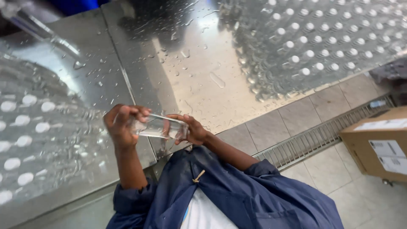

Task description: Manually inspecting and sealing plastic water bottles on a production line

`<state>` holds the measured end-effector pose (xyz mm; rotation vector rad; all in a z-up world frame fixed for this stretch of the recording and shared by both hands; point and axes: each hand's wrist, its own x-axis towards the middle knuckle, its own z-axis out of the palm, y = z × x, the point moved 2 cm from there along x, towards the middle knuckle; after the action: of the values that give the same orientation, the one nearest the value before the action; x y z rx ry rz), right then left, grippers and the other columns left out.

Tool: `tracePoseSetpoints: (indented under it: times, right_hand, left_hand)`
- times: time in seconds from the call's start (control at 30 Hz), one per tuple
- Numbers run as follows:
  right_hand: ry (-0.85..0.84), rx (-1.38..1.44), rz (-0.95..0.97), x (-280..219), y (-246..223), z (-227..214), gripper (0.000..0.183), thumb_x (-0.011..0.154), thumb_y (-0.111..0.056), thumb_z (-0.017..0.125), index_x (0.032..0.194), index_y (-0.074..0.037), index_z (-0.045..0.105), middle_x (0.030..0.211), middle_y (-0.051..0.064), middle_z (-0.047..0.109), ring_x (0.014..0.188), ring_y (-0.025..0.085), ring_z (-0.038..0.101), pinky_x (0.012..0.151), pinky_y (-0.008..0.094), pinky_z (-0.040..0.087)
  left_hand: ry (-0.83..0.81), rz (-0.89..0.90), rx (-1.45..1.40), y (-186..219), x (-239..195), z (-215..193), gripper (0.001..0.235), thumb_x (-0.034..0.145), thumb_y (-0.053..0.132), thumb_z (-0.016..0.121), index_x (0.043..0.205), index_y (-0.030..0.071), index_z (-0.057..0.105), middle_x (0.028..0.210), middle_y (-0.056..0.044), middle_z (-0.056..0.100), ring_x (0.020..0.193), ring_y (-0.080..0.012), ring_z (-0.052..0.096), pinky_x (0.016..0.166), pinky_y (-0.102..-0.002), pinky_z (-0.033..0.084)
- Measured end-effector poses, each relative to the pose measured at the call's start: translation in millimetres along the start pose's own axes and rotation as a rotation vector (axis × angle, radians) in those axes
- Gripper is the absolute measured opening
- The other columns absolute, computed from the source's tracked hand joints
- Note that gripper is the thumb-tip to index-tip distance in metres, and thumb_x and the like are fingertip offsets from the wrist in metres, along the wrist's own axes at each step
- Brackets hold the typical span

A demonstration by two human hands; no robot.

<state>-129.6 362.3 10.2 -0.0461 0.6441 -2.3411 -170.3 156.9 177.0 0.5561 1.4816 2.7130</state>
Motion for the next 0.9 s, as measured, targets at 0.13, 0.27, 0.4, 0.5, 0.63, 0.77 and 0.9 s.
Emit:
tracePoseSetpoints:
  times: [0.13, 0.27, 0.4, 0.5, 0.63, 0.77, 0.9]
  right_hand:
    - [0.24, -0.278, -0.477, -6, -13, 4, 0.083, 0.09, -0.044, 0.082, 0.157, -0.002, 0.055, 0.136, 0.021, 0.065, 0.077, 0.024, 0.077, 0.061, 0.035, 0.07]
    - [0.234, -1.112, -1.042, -37, -55, 43, 0.056, 0.096, -0.041, 0.083, 0.138, -0.012, 0.061, 0.132, 0.014, 0.068, 0.129, 0.033, 0.065, 0.112, 0.048, 0.055]
    - [0.042, -1.435, -1.357, -51, -81, 48, 0.07, 0.088, -0.039, 0.094, 0.142, -0.015, 0.057, 0.131, 0.017, 0.06, 0.118, 0.033, 0.066, 0.098, 0.047, 0.065]
    - [0.011, -1.333, -1.36, -69, -95, 78, 0.049, 0.105, -0.048, 0.072, 0.135, -0.009, 0.068, 0.131, 0.022, 0.07, 0.118, 0.04, 0.075, 0.101, 0.05, 0.068]
    - [0.136, -1.063, -1.135, -65, -85, 82, 0.039, 0.103, -0.037, 0.064, 0.125, -0.006, 0.074, 0.122, 0.022, 0.077, 0.109, 0.039, 0.079, 0.089, 0.047, 0.069]
    - [0.427, -0.925, -0.566, -72, -82, 105, 0.066, 0.097, -0.068, 0.053, 0.121, -0.013, 0.08, 0.121, 0.016, 0.08, 0.107, 0.028, 0.076, 0.09, 0.044, 0.059]
    - [0.382, -0.597, -0.382, -69, -76, 117, 0.05, 0.101, -0.055, 0.063, 0.111, -0.01, 0.081, 0.119, 0.014, 0.079, 0.105, 0.028, 0.076, 0.084, 0.041, 0.061]
  left_hand:
    - [0.239, -0.032, 0.327, 6, -1, 5, 0.064, 0.113, 0.055, 0.051, 0.129, -0.006, 0.061, 0.108, -0.025, 0.069, 0.115, -0.0377, 0.074, 0.108, -0.052, 0.058]
    - [0.561, -0.242, 0.107, 29, -3, 28, 0.057, 0.102, 0.048, 0.065, 0.142, 0.009, 0.068, 0.122, -0.013, 0.078, 0.112, -0.0288, 0.078, 0.1, -0.049, 0.069]
    - [0.503, -0.278, 0.255, 27, 2, 36, 0.063, 0.104, 0.046, 0.062, 0.152, 0.005, 0.06, 0.132, -0.019, 0.075, 0.126, -0.0286, 0.077, 0.114, -0.045, 0.065]
    - [0.306, -0.341, 0.377, 32, -6, 40, 0.067, 0.093, 0.015, 0.045, 0.156, -0.005, 0.051, 0.143, -0.028, 0.065, 0.149, -0.0365, 0.062, 0.134, -0.045, 0.045]
    - [0.035, -0.08, 0.54, 44, -12, 52, 0.037, 0.105, -0.011, 0.037, 0.137, -0.019, 0.055, 0.132, -0.034, 0.065, 0.147, -0.0468, 0.064, 0.144, -0.046, 0.044]
    - [-0.149, -0.037, 0.628, 66, -19, 42, 0.025, 0.11, 0.005, 0.05, 0.12, -0.008, 0.068, 0.119, -0.024, 0.074, 0.152, -0.0458, 0.064, 0.161, -0.058, 0.023]
    - [-0.163, 0.013, 0.663, 79, -19, 46, 0.02, 0.111, 0.007, 0.052, 0.114, -0.002, 0.07, 0.115, -0.019, 0.076, 0.151, -0.0429, 0.065, 0.161, -0.058, 0.026]
